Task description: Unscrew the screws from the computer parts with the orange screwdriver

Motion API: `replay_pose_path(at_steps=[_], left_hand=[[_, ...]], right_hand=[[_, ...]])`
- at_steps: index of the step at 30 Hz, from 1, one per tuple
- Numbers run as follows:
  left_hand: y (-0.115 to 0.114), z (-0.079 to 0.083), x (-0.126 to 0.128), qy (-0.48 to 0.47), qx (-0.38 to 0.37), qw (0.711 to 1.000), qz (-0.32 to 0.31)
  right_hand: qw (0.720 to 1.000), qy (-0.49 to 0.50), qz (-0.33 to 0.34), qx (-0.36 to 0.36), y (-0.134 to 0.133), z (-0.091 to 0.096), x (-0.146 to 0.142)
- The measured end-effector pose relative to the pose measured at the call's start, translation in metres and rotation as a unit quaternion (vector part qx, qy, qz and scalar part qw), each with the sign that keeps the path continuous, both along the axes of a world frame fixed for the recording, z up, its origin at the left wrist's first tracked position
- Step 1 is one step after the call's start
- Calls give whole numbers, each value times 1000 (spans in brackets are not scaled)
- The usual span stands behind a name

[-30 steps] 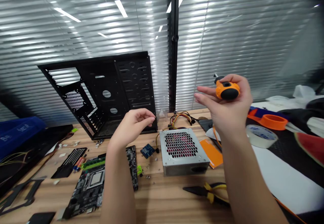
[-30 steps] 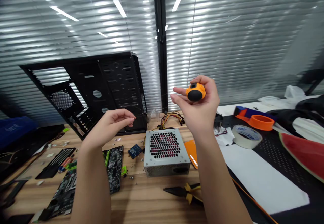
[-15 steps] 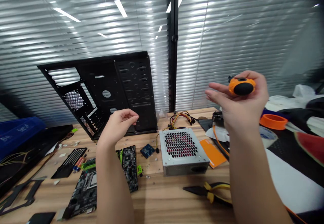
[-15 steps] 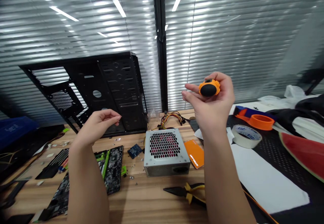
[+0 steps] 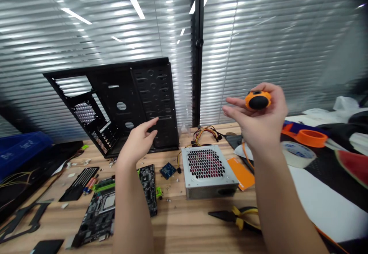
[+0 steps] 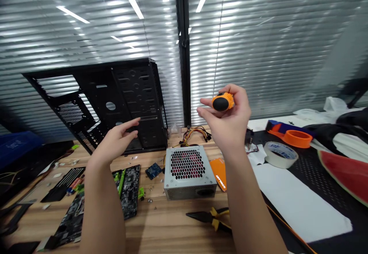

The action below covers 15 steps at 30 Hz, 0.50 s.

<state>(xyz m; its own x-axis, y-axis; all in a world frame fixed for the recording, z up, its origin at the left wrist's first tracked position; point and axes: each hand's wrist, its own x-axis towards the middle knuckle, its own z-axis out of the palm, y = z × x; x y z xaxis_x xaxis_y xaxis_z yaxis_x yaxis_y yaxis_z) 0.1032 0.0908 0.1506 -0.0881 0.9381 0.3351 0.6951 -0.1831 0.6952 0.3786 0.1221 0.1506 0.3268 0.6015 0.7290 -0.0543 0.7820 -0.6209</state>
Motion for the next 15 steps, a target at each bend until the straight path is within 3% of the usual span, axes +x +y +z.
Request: replay_pose_path(at_steps=[7, 15], left_hand=[[-5, 4, 50, -82, 24, 982, -166], [-4, -3, 83, -96, -31, 962, -255]], right_hand=[[1000, -15, 14, -15, -3, -2, -19], [998, -55, 22, -1, -4, -9, -33]])
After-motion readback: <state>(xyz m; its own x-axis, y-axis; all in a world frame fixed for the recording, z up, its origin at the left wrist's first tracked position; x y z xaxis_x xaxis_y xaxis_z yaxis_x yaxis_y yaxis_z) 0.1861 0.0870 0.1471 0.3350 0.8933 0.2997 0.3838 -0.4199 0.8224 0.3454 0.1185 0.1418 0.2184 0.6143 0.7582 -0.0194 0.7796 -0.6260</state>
